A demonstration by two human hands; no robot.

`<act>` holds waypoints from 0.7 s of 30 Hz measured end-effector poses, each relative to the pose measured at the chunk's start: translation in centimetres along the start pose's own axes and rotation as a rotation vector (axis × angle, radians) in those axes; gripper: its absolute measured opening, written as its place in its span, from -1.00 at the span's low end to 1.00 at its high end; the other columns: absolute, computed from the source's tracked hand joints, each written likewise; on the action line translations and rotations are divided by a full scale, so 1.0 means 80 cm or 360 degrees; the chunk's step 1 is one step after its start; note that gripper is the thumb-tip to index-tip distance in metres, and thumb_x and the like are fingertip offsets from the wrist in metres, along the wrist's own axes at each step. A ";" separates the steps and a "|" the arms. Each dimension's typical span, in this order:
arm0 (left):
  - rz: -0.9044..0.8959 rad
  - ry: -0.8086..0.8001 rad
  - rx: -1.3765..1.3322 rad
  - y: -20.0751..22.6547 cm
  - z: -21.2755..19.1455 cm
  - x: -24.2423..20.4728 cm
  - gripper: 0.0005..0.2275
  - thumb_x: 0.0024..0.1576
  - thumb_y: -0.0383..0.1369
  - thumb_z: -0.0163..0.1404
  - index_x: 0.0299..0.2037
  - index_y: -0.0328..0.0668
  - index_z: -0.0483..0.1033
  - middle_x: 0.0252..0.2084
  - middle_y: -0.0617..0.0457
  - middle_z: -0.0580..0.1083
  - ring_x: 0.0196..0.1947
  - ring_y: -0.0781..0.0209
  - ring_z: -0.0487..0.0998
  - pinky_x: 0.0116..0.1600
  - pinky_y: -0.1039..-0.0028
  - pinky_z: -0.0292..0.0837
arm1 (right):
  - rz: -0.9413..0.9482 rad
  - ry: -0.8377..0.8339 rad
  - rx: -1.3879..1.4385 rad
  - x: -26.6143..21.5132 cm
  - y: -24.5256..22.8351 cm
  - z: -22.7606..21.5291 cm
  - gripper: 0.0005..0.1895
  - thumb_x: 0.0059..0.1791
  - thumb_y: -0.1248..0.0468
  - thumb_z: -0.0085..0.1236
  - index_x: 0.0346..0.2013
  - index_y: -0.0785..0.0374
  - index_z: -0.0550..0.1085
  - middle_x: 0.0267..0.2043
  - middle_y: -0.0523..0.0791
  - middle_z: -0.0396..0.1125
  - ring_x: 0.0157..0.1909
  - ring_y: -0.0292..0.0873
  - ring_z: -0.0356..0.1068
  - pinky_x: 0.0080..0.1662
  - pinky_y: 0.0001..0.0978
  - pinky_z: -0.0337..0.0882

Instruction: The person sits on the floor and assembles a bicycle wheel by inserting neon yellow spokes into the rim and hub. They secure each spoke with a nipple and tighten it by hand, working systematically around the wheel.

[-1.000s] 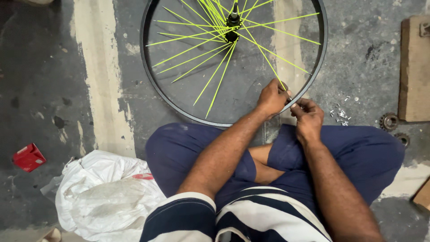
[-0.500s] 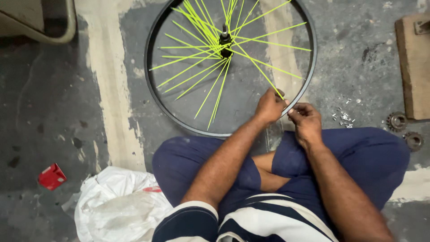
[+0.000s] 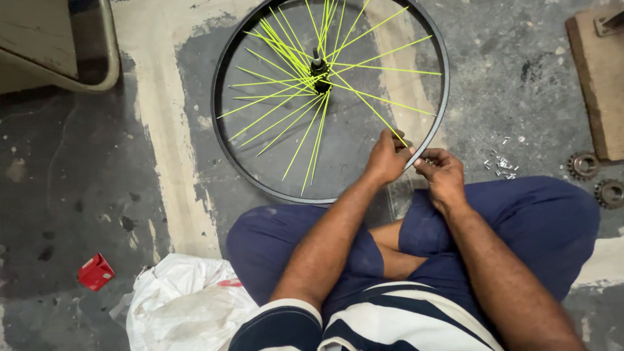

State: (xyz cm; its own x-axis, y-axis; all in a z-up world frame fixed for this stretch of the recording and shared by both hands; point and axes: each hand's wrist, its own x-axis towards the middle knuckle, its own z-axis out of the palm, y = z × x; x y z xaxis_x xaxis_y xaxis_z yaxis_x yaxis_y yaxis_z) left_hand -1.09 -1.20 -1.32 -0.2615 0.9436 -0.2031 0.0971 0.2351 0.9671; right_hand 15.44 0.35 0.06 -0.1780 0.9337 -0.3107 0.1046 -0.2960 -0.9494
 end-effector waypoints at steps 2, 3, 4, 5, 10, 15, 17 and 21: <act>0.0098 -0.0002 -0.0068 -0.005 -0.001 0.003 -0.53 0.06 -0.25 0.14 0.09 -0.38 0.30 -0.21 -0.18 0.62 -0.16 -0.09 0.67 -0.04 0.21 0.55 | -0.0016 -0.0008 -0.0004 0.000 -0.001 0.001 -0.78 -0.05 0.45 0.30 -0.12 0.37 0.52 -0.28 -0.14 0.42 -0.30 -0.31 0.36 -0.19 -0.50 0.41; 0.0097 0.0027 0.0045 -0.002 0.001 0.003 -0.52 0.07 -0.22 0.13 0.08 -0.38 0.30 -0.24 -0.19 0.62 -0.17 -0.10 0.68 -0.04 0.19 0.55 | -0.0011 -0.0008 -0.0002 0.001 0.000 0.002 -0.78 -0.05 0.45 0.30 -0.12 0.37 0.52 -0.28 -0.14 0.42 -0.29 -0.30 0.37 -0.18 -0.49 0.42; 0.0095 0.0055 0.0159 0.004 0.000 0.002 -0.51 0.07 -0.18 0.12 0.08 -0.39 0.31 -0.28 -0.20 0.63 -0.19 -0.12 0.68 -0.04 0.18 0.55 | -0.0006 -0.0008 0.0000 0.001 0.001 0.002 -0.77 -0.06 0.46 0.29 -0.12 0.38 0.52 -0.27 -0.13 0.42 -0.28 -0.29 0.38 -0.18 -0.49 0.43; 0.0000 0.0068 0.0313 0.013 -0.003 -0.001 -0.51 0.07 -0.15 0.15 0.05 -0.39 0.33 -0.25 -0.25 0.60 -0.17 -0.18 0.65 -0.04 0.13 0.53 | -0.0007 -0.0007 0.0010 0.001 0.002 0.001 -0.78 -0.05 0.46 0.28 -0.12 0.38 0.52 -0.26 -0.12 0.43 -0.28 -0.28 0.39 -0.17 -0.48 0.43; -0.0048 -0.0002 0.1054 0.086 -0.034 -0.005 -0.63 0.05 -0.11 0.17 -0.14 -0.27 0.54 -0.19 -0.22 0.60 -0.12 -0.24 0.61 -0.04 0.01 0.46 | -0.0024 -0.0020 -0.0039 0.005 0.007 -0.002 -0.78 -0.04 0.47 0.24 -0.09 0.41 0.52 -0.20 -0.07 0.45 -0.23 -0.24 0.41 -0.14 -0.45 0.44; 0.0627 -0.0919 0.1534 0.094 -0.042 0.048 -0.63 -0.16 -0.16 0.21 -0.12 0.08 0.52 -0.19 0.01 0.60 -0.08 -0.02 0.61 0.02 0.08 0.38 | 0.0058 0.0023 0.0012 0.008 0.012 -0.005 -0.68 -0.09 0.49 0.25 -0.05 0.44 0.49 -0.18 -0.05 0.42 -0.21 -0.21 0.41 -0.15 -0.43 0.43; 0.0552 -0.1064 0.1269 0.074 -0.040 0.062 -0.66 -0.08 -0.11 0.20 -0.15 0.07 0.46 -0.23 0.09 0.61 -0.10 0.03 0.61 0.09 0.05 0.24 | 0.0013 0.0001 -0.0077 0.006 0.013 -0.007 -0.66 -0.11 0.50 0.25 -0.05 0.44 0.47 -0.17 -0.06 0.44 -0.18 -0.22 0.43 -0.14 -0.44 0.45; 0.0627 -0.1029 0.0890 0.033 -0.033 0.085 -0.69 -0.07 -0.20 0.12 -0.12 0.07 0.42 -0.24 0.15 0.62 -0.13 0.12 0.64 0.04 0.08 0.19 | 0.0091 0.0004 -0.0016 0.012 0.025 -0.011 -0.65 -0.09 0.52 0.27 -0.02 0.44 0.48 -0.18 -0.06 0.40 -0.21 -0.21 0.38 -0.16 -0.44 0.38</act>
State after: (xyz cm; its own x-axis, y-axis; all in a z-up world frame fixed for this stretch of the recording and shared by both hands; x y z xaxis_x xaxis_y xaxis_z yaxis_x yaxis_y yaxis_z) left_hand -5.13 5.20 0.29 0.4560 0.8859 -0.0849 0.5561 -0.2091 0.8044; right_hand 16.32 0.83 -2.12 -0.1688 0.9158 -0.3644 0.1246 -0.3469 -0.9296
